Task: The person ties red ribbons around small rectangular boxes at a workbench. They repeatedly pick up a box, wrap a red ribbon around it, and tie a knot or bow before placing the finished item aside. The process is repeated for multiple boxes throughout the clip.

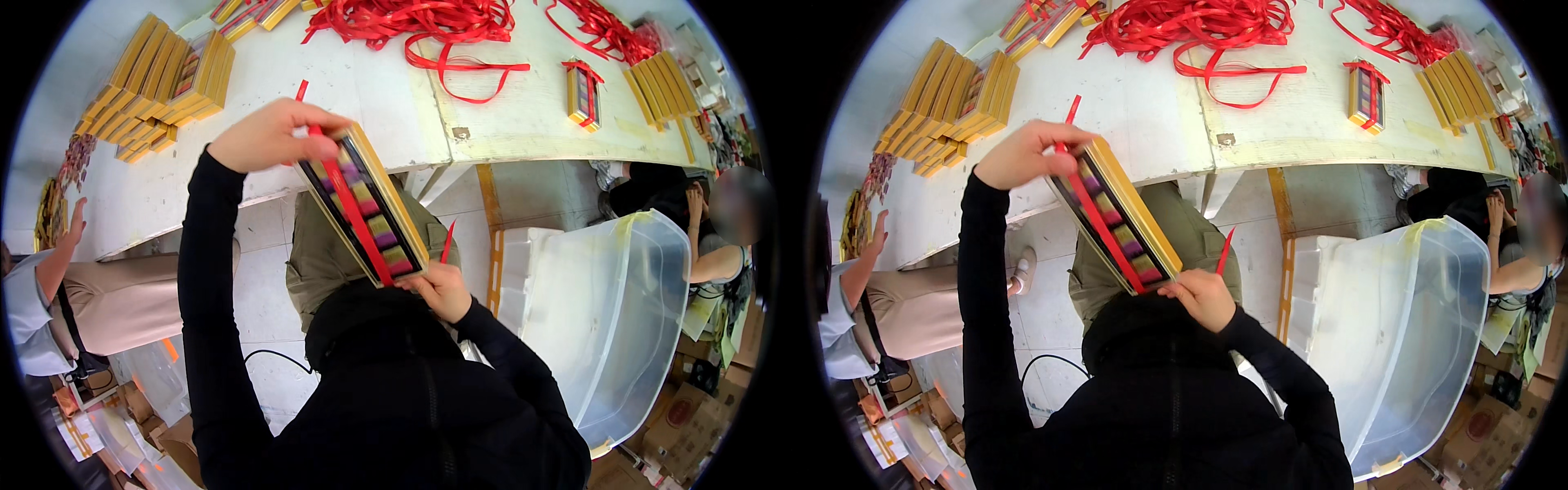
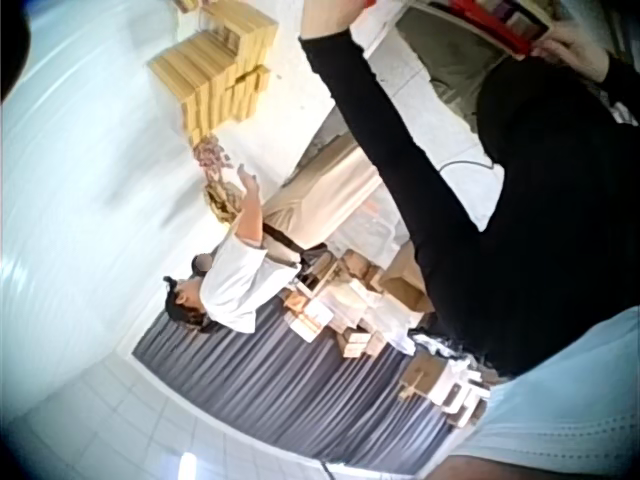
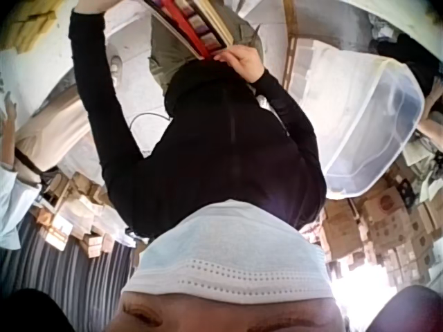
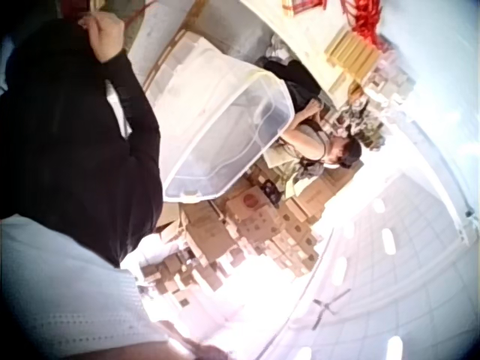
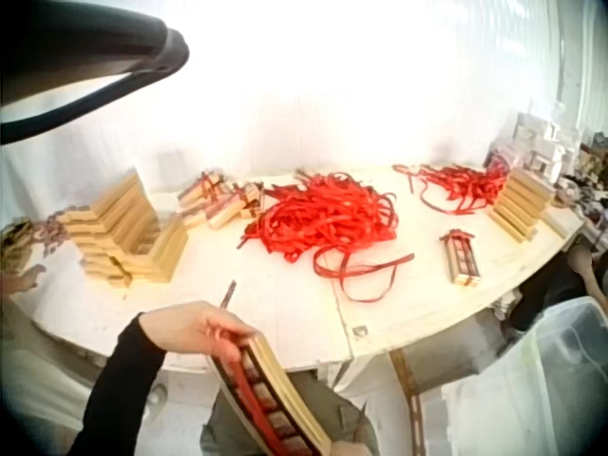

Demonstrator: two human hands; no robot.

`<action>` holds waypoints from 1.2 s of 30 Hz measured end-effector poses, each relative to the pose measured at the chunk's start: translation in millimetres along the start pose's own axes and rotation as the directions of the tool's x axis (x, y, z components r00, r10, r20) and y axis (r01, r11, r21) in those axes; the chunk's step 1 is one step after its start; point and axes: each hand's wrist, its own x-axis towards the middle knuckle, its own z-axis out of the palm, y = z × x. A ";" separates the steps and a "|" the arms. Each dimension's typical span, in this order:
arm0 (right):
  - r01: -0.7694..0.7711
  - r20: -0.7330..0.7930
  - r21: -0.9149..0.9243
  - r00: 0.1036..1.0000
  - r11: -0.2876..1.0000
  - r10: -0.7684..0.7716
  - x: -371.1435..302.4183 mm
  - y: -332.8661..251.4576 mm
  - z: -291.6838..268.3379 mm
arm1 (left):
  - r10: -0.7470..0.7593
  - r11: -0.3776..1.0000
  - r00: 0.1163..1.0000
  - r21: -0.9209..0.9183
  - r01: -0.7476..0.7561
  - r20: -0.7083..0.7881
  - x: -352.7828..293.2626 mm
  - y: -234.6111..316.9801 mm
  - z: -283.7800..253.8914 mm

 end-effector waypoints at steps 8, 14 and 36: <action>0.671 0.280 -0.362 0.740 0.647 -0.611 64.8 16.7 -20.5 | -0.001 0.992 0.955 -0.119 0.038 0.298 -4.8 13.3 116.4; 0.588 0.057 -0.136 0.808 0.797 -0.587 58.3 -2.8 -2.6 | -0.085 0.916 0.992 -0.385 0.115 0.094 -31.6 10.2 131.1; -0.399 0.604 0.361 0.788 0.843 0.115 44.1 -31.6 -48.5 | -0.056 0.978 0.943 -0.174 0.118 0.329 -6.0 29.4 117.7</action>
